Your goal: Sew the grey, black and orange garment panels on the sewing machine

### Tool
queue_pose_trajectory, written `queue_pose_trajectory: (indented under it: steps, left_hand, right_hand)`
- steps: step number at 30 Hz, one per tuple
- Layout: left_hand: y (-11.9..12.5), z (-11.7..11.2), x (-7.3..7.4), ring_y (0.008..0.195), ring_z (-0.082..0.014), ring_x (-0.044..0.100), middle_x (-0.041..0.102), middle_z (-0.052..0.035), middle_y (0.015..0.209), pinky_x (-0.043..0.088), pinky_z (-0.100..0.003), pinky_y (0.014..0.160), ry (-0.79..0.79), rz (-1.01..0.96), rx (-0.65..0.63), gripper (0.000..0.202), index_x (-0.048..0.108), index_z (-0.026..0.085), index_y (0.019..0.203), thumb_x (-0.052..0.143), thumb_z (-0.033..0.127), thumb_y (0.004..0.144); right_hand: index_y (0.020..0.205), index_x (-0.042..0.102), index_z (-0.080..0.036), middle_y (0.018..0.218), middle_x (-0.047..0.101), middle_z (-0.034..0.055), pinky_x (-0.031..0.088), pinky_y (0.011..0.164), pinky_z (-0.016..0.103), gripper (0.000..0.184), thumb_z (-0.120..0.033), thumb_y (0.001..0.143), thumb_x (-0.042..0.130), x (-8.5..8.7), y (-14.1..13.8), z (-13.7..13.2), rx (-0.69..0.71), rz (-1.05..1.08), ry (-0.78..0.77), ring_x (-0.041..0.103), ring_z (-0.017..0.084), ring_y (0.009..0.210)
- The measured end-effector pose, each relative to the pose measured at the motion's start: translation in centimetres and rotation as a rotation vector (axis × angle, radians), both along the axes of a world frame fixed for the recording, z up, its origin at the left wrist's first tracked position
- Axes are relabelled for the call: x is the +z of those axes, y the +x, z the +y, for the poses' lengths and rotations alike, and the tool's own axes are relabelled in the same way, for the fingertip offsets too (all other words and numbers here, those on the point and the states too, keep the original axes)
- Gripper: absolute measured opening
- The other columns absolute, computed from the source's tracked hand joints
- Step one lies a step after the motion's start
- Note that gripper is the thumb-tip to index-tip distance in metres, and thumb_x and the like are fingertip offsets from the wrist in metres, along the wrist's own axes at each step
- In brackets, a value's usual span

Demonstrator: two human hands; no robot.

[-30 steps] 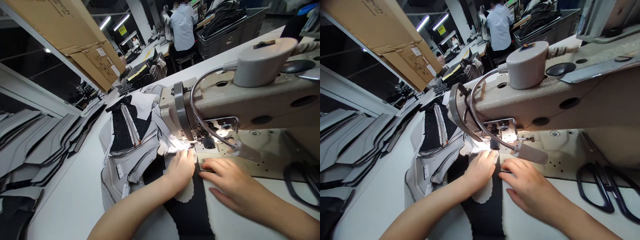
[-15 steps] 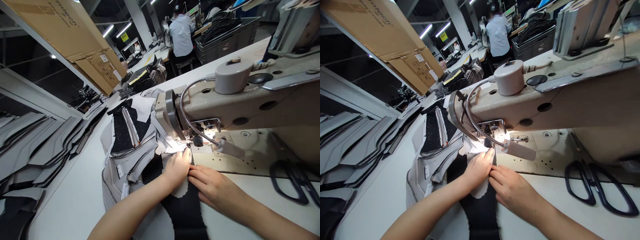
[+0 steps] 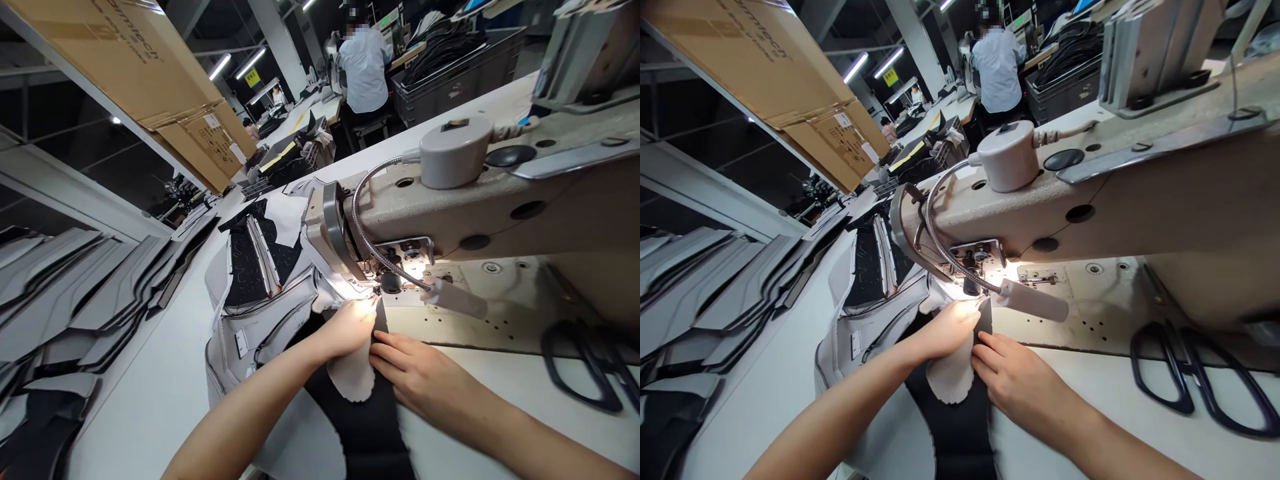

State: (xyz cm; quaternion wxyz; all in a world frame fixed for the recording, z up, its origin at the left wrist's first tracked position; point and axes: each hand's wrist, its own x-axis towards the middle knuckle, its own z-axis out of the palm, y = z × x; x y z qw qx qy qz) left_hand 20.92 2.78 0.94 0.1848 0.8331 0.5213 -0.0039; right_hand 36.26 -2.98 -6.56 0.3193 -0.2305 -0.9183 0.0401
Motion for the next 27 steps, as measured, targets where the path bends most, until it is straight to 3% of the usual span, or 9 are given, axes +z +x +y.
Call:
queue_pose_trajectory:
  steps: [4,9,14,17,20,22,24,26,27]
  left_hand:
    - [-0.2,-0.2,-0.4,0.114,-0.0224,0.054,0.059,-0.015,0.122,0.045,-0.038,0.097,-0.017,0.074,-0.104,0.045,0.049,0.007,0.126,0.031,0.008,0.085]
    - [0.1,-0.2,-0.4,0.113,-0.0248,0.053,0.056,-0.0211,0.122,0.046,-0.036,0.094,-0.001,0.176,-0.164,0.047,0.041,-0.002,0.13,0.03,0.006,0.085]
    - [0.2,0.0,-0.2,0.109,-0.0235,0.054,0.058,-0.0152,0.116,0.046,-0.036,0.094,-0.045,0.134,-0.131,0.038,0.049,0.007,0.121,0.031,0.015,0.088]
    - [0.5,0.0,1.2,0.101,-0.0252,0.057,0.059,-0.0136,0.109,0.048,-0.037,0.089,-0.087,0.15,-0.036,0.033,0.054,0.012,0.11,0.037,0.027,0.085]
    - [1.3,-0.1,3.5,0.095,-0.0265,0.059,0.061,-0.0133,0.107,0.049,-0.036,0.082,-0.199,0.232,-0.008,0.033,0.058,0.014,0.103,0.038,0.03,0.081]
    - [2.1,-0.2,4.9,0.089,-0.0274,0.062,0.063,-0.0145,0.107,0.05,-0.034,0.072,-0.332,0.32,0.023,0.043,0.054,0.014,0.116,0.04,0.029,0.078]
    - [2.9,-0.6,5.7,0.082,-0.028,0.064,0.064,-0.0172,0.107,0.048,-0.032,0.062,-0.471,0.438,0.092,0.066,0.032,0.012,0.14,0.043,0.025,0.076]
    - [3.5,-1.0,5.7,0.076,-0.0275,0.065,0.064,-0.02,0.107,0.047,-0.031,0.057,-0.53,0.517,0.14,0.084,0.006,0.009,0.147,0.045,0.022,0.075]
    - [3.6,-1.2,5.4,0.075,-0.0268,0.065,0.064,-0.0206,0.107,0.047,-0.031,0.059,-0.533,0.531,0.141,0.086,0.001,0.008,0.147,0.046,0.022,0.075]
  right_hand:
    - [0.108,0.059,-0.014,0.115,0.06,0.009,0.042,0.1,0.041,0.04,-0.008,0.07,0.05,0.6,0.1,-0.1,-0.004,0.027,-0.098,0.048,0.026,0.116]
    - [0.078,0.053,-0.017,0.091,0.058,0.0076,0.052,0.075,0.035,0.027,0.0,0.06,0.043,1.8,0.2,0.0,-0.064,-0.034,-0.233,0.057,0.021,0.084]
    - [0.077,0.05,-0.018,0.088,0.055,0.0076,0.05,0.066,0.032,0.022,-0.002,0.064,0.043,2.0,0.9,0.3,-0.05,-0.056,-0.273,0.055,0.019,0.076]
    - [0.083,0.054,-0.018,0.09,0.056,0.0071,0.05,0.075,0.036,0.024,-0.006,0.064,0.047,2.3,1.3,0.3,-0.018,-0.044,-0.35,0.055,0.022,0.085]
    - [0.098,0.058,-0.019,0.107,0.058,0.0098,0.036,0.1,0.047,0.036,-0.013,0.064,0.052,2.0,0.9,-0.1,0.024,-0.015,-0.326,0.049,0.027,0.108]
    - [0.1,0.06,-0.019,0.109,0.059,0.0107,0.022,0.108,0.054,0.036,-0.016,0.065,0.053,1.7,0.1,-0.5,0.053,-0.047,-0.261,0.046,0.029,0.113]
    - [0.094,0.063,-0.019,0.102,0.062,0.0111,0.009,0.109,0.059,0.03,-0.016,0.066,0.052,1.6,-0.4,-1.0,0.087,-0.102,-0.211,0.047,0.031,0.113]
    - [0.092,0.064,-0.02,0.099,0.063,0.0111,0.001,0.109,0.061,0.028,-0.017,0.067,0.052,2.1,-0.4,-1.4,0.13,-0.158,-0.23,0.048,0.031,0.111]
    - [0.094,0.065,-0.02,0.101,0.063,0.0108,0.0,0.109,0.061,0.029,-0.019,0.067,0.053,2.5,-0.2,-1.6,0.158,-0.172,-0.266,0.047,0.031,0.112]
